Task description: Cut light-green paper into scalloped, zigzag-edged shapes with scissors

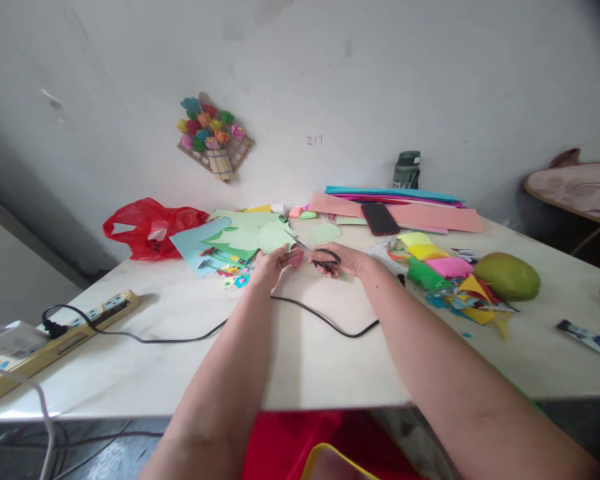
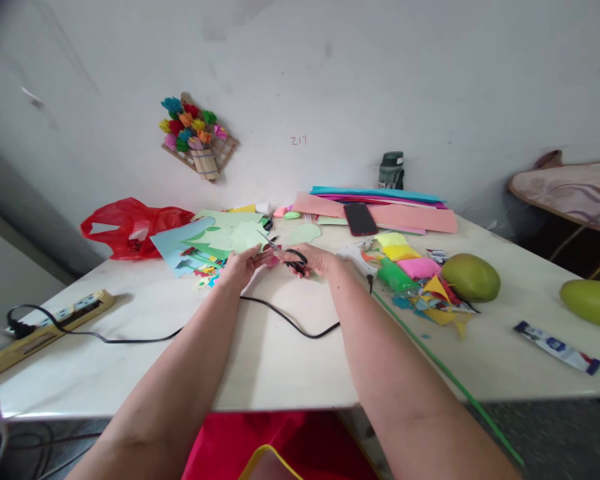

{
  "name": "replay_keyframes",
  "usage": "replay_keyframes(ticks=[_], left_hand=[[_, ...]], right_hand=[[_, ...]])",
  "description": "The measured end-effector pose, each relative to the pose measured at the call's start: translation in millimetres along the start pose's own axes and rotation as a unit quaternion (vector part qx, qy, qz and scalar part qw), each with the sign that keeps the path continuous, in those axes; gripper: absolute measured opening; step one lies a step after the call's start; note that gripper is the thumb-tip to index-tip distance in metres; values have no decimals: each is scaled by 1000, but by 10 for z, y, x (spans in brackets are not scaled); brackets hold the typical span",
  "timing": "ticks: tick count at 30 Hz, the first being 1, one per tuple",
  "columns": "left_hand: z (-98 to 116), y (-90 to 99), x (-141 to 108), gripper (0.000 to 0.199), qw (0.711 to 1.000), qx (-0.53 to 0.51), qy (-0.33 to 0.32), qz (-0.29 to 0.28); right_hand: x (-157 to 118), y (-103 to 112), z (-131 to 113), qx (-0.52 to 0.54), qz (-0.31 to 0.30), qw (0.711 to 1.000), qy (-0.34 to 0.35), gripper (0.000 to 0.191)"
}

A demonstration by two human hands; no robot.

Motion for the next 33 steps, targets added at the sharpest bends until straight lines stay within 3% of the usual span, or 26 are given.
replay_keyframes(ticks=[4, 7, 16, 23, 30, 33], left_hand=[[72, -10, -11, 29, 997, 25, -1, -78], [106, 19, -7, 28, 991, 83, -10, -103], [175, 95, 46, 27, 976, 195, -42, -81], [209, 194, 71, 30, 977, 208, -45, -33], [182, 149, 60, 36, 977, 192, -38, -87], [193, 162, 72, 36, 981, 178, -48, -69]], right_hand=[[-60, 11, -2, -5, -26, 1000, -8, 38], [-76, 27, 19, -20, -34, 999, -17, 40], [-71, -4, 31, -61, -52, 996, -32, 39], [-61, -11, 63, -79, -57, 994, -46, 37], [-75, -53, 31, -105, -74, 990, -53, 35], [-85, -43, 29, -94, -83, 991, -52, 34]])
Point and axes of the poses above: each hand's wrist, its own x-axis towards the middle knuckle, its own y-axis out of the back of the hand, z = x × y, the point moved 7 cm from there along x, towards the middle knuckle, and after that the axes turned 8 degrees about -y, right-handed, at the moved point
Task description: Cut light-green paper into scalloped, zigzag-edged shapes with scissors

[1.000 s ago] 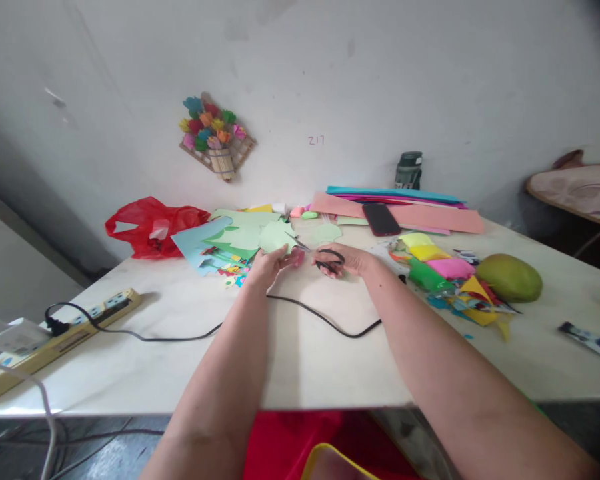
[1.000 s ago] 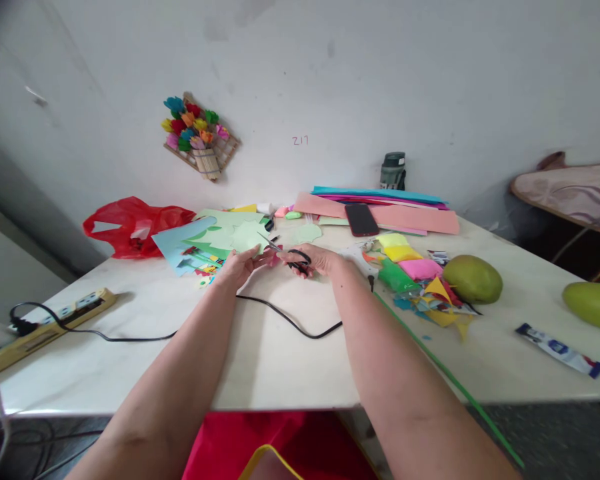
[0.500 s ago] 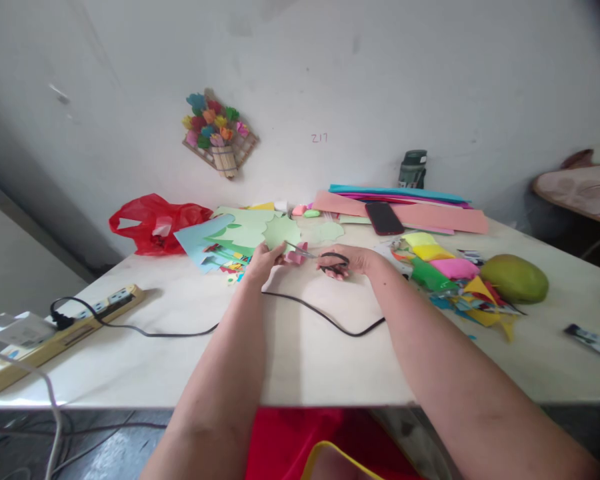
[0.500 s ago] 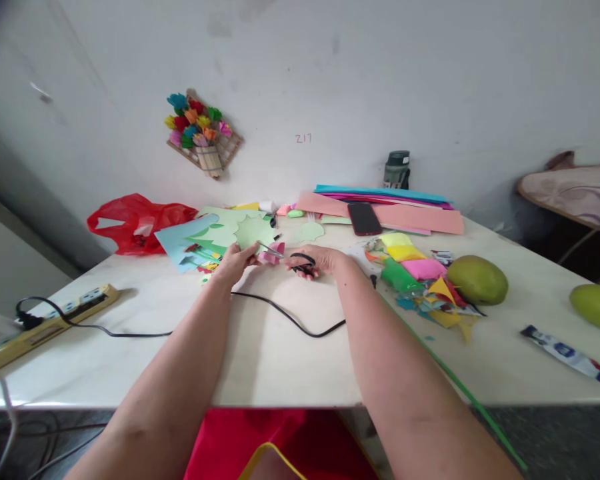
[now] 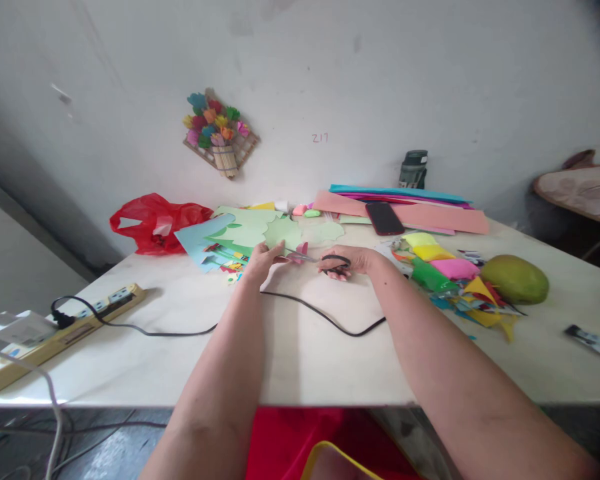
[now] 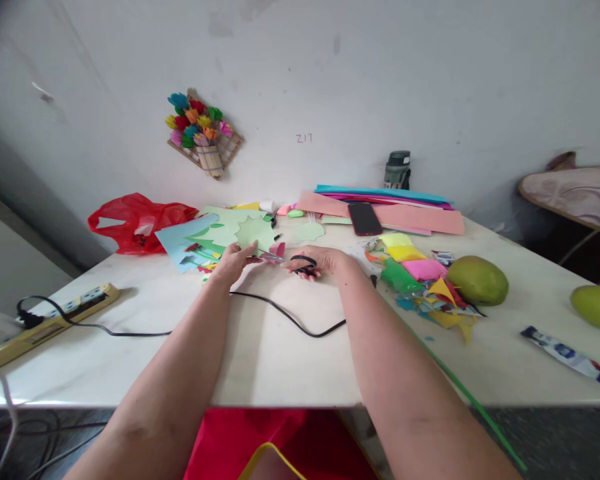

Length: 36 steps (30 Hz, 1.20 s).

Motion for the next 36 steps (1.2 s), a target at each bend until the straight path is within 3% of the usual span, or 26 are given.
replay_keyframes(ticks=[7, 13, 21, 29, 36], left_hand=[[-35, 155, 20, 39, 994, -29, 11, 104], [-102, 88, 21, 36, 995, -72, 11, 74], [-142, -52, 11, 33, 983, -149, 13, 102], [-110, -134, -20, 29, 973, -186, 7, 136], [-136, -185, -17, 33, 973, -181, -3, 141]], right_hand=[[-56, 95, 17, 24, 30, 999, 13, 36], [0, 165, 42, 81, 79, 993, 31, 41], [46, 111, -48, 109, 145, 982, 56, 44], [114, 115, -10, 145, 174, 973, 54, 48], [144, 51, -46, 148, 153, 975, 60, 49]])
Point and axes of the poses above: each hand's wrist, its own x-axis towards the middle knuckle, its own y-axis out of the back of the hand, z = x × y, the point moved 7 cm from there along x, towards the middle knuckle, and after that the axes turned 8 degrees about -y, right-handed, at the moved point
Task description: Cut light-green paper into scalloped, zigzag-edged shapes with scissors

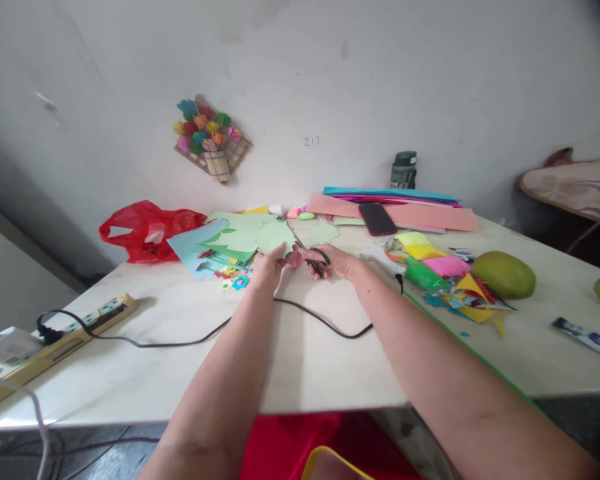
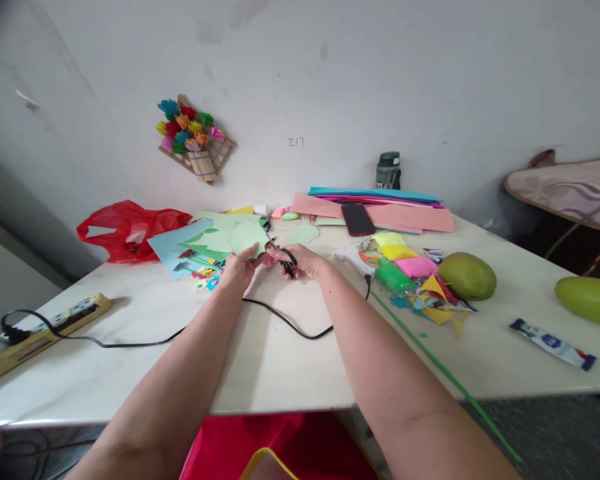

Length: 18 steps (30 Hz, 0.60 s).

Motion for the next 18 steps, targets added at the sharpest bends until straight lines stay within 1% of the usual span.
replay_keyframes(ticks=[6, 9, 15, 18], left_hand=[[16, 10, 5, 35, 1000, 2, -14, -1], [13, 6, 5, 35, 1000, 5, -15, -4], [12, -10, 2, 41, 999, -30, -17, -12], [16, -6, -2, 41, 999, -34, -17, -5]], right_hand=[[-27, -63, -30, 13, -5, 1000, -3, 48], [-26, -63, -32, 17, 4, 1000, 1, 48], [2, -46, -8, 19, 14, 1000, 16, 49], [18, -43, 1, 22, 15, 999, 20, 49]])
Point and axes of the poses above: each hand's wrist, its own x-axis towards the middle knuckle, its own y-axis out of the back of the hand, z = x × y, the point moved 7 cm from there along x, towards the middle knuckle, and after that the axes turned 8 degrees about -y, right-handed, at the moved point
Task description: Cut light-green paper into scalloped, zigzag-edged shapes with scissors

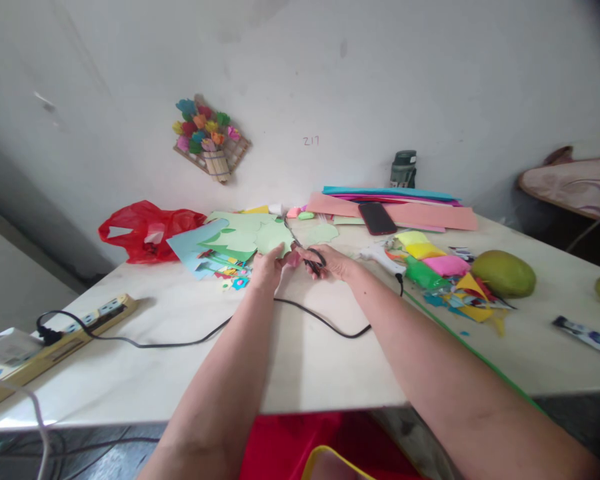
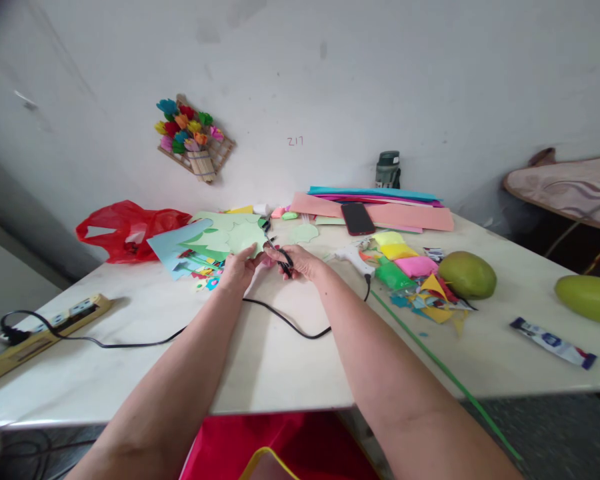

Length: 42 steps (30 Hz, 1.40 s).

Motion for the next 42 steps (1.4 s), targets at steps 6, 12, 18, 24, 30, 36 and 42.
replay_keyframes(ticks=[6, 12, 18, 24, 30, 36, 42], left_hand=[[6, 13, -4, 38, 1000, 23, 1, 18], [1, 15, -4, 41, 1000, 2, 1, 23], [12, -12, -27, 38, 1000, -9, 1, 26], [-6, 5, -23, 35, 999, -19, 4, 45], [-18, 31, -11, 32, 998, -18, 7, 53], [-7, 43, -6, 33, 999, 7, 4, 53], [0, 29, -9, 32, 999, -4, 0, 49]], right_hand=[[21, -6, 14, 9, -1, 1000, -2, 49], [25, -11, 25, 13, -5, 1000, -6, 48], [30, -8, 33, 0, -2, 1000, -6, 51], [28, -10, 40, 0, 10, 1000, -12, 51], [32, -20, 29, 9, 9, 1000, -8, 46], [59, -20, 46, 15, 10, 1000, -11, 40], [30, -35, 28, 8, 1, 1000, -7, 47]])
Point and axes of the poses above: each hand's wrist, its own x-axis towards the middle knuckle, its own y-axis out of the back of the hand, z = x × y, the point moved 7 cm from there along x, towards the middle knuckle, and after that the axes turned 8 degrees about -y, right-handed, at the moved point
